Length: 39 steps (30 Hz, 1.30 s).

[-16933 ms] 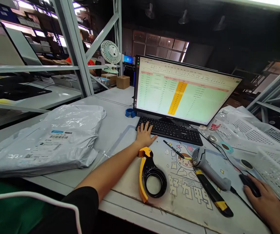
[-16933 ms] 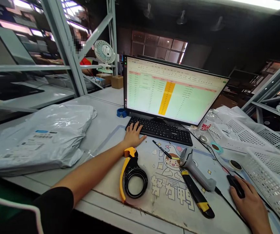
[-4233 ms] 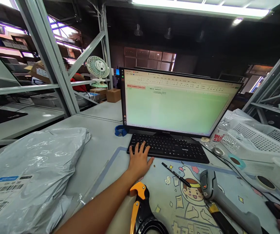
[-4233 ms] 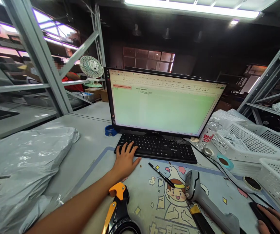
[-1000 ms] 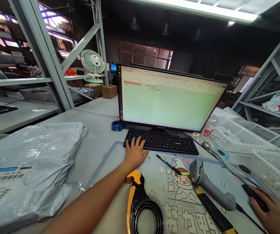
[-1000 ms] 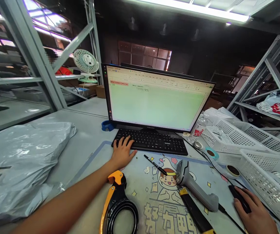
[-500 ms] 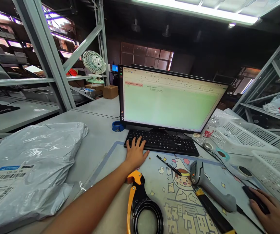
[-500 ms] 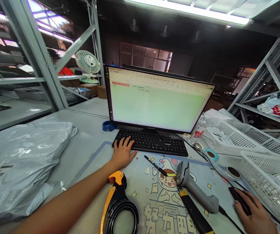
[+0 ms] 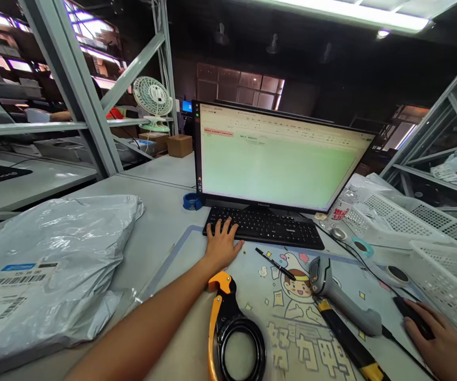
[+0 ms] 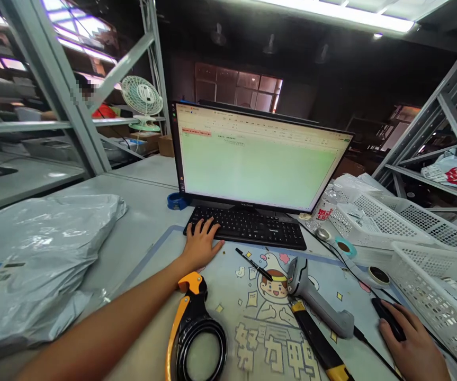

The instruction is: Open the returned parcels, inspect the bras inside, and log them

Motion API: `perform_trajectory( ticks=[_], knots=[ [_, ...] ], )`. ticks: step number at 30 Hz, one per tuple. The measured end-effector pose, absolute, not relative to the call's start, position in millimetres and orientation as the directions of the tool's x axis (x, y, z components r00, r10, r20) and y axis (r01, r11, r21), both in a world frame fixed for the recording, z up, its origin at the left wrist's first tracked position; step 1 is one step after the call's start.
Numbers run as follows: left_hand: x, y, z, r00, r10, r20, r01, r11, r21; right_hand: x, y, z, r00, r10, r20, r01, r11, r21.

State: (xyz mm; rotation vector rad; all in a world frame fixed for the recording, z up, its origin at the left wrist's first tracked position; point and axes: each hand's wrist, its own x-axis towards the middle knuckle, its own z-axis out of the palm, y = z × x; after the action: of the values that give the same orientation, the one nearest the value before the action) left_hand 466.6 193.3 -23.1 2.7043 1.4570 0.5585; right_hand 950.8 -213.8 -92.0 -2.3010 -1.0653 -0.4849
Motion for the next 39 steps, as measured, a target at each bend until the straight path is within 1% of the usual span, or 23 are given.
perform_trajectory(
  ticks=[3,6,9,11,13,17,21,25,29,32,34,36,38,39],
  knots=[
    [469.4,192.7,-19.3,0.519,0.790,0.326,0.789,-0.589,0.172,937.4,-211.6,-79.0,0.626,0.596,0.503,0.769,-0.578,-0.273],
    [482.5,195.3,-10.1,0.609,0.720,0.332,0.722,-0.677,0.144,925.3,-209.4,-71.9,0.618,0.609,0.498,0.770,-0.596,-0.228],
    [504.1,203.7,1.1,0.701,0.630,0.334,0.631,-0.766,0.120,918.5,-208.5,-69.1,0.601,0.614,0.511,0.781,-0.588,-0.211],
    [516.5,212.6,5.8,0.722,0.604,0.337,0.600,-0.790,0.129,917.8,-208.2,-68.6,0.593,0.610,0.525,0.786,-0.581,-0.213],
    [522.4,222.6,5.8,0.714,0.612,0.341,0.600,-0.785,0.152,920.0,-208.2,-69.3,0.591,0.608,0.530,0.789,-0.572,-0.223],
    [512.2,237.5,-6.3,0.635,0.674,0.377,0.659,-0.728,0.192,926.8,-208.8,-72.5,0.595,0.615,0.517,0.790,-0.566,-0.237],
    [494.4,239.2,-16.7,0.600,0.703,0.382,0.698,-0.693,0.179,923.8,-207.2,-71.8,0.615,0.597,0.516,0.776,-0.573,-0.263],
    [492.0,235.1,-17.8,0.617,0.685,0.387,0.694,-0.705,0.142,913.5,-203.0,-68.2,0.622,0.582,0.523,0.772,-0.569,-0.285],
    [497.2,232.7,-18.8,0.644,0.647,0.408,0.672,-0.733,0.102,910.4,-205.8,-65.0,0.619,0.590,0.518,0.775,-0.568,-0.279],
    [498.7,232.0,-20.7,0.636,0.648,0.419,0.677,-0.729,0.099,904.8,-204.4,-45.9,0.598,0.596,0.535,0.790,-0.552,-0.268],
    [498.6,231.7,-21.5,0.636,0.649,0.418,0.677,-0.729,0.102,887.5,-187.6,-18.0,0.534,0.601,0.594,0.833,-0.494,-0.249],
    [498.5,231.3,-21.6,0.635,0.651,0.416,0.677,-0.729,0.106,853.7,-148.9,17.5,0.414,0.636,0.651,0.905,-0.365,-0.218],
    [498.5,230.7,-21.4,0.631,0.654,0.417,0.680,-0.725,0.108,805.8,-88.5,49.8,0.289,0.730,0.620,0.956,-0.182,-0.231],
    [498.4,230.5,-21.2,0.628,0.656,0.418,0.683,-0.723,0.109,779.1,-53.1,61.2,0.228,0.794,0.563,0.962,-0.094,-0.257]
  ],
)
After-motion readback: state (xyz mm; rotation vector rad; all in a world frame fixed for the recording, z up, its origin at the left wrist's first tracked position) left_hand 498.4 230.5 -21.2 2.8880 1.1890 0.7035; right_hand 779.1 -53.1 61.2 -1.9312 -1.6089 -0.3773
